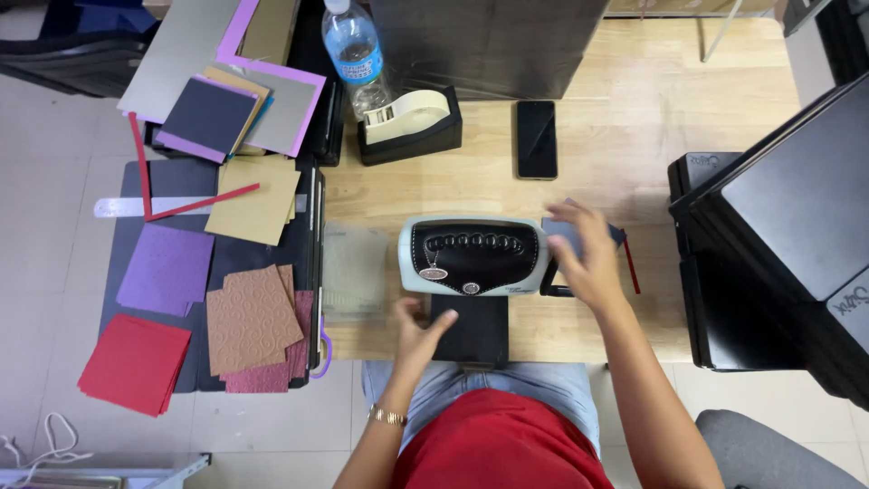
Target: Embossing patterns onto colored paper using a manual embossing machine and folders.
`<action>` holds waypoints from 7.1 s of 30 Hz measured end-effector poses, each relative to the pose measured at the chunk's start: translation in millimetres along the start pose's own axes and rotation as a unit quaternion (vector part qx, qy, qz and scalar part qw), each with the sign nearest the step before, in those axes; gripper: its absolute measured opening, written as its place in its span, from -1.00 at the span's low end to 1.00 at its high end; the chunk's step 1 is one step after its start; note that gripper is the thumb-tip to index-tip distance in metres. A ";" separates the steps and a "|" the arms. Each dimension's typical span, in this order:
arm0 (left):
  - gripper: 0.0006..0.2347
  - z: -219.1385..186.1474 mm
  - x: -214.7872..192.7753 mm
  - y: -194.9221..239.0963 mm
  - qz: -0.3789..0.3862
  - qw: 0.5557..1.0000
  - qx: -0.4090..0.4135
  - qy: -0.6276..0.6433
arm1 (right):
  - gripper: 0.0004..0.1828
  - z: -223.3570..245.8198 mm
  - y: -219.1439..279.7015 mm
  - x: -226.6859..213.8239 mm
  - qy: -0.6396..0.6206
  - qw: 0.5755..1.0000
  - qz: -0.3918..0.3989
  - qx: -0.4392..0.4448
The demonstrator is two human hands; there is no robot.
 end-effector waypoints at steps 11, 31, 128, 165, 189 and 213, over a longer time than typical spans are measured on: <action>-0.76 -209.3 74.3 6.5 -0.115 0.733 0.522 -0.422 | -0.76 -67.3 119.9 34.8 0.016 0.971 -0.001 0.239; -0.64 -205.0 83.4 -14.6 -0.173 0.716 0.527 -0.425 | -0.47 -85.0 121.0 49.8 0.107 0.959 -0.186 0.184; -0.70 -202.8 81.4 -10.2 -0.170 0.753 0.512 -0.377 | -0.57 -170.3 -23.4 57.9 0.075 0.963 -0.197 0.167; -0.75 -203.5 84.3 -12.1 -0.174 0.757 0.493 -0.393 | -0.36 -68.4 14.8 -12.9 0.081 0.961 -0.263 -0.035; -0.64 -204.4 83.8 -7.4 -0.205 0.731 0.541 -0.362 | -0.41 -66.2 1.9 -6.5 0.155 0.954 -0.255 -0.015; -0.72 -204.4 84.1 -13.2 -0.185 0.722 0.525 -0.411 | -0.40 -68.2 -3.9 -15.7 0.126 0.966 -0.223 0.010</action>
Point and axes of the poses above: each hand's wrist, its own y-axis away from the middle knuckle, its own x-axis out of the palm, z = x × y, the point moved 5 cm from there along -y, towards the middle knuckle, and after that the axes turned 4 degrees about z, right-handed, at the moved point
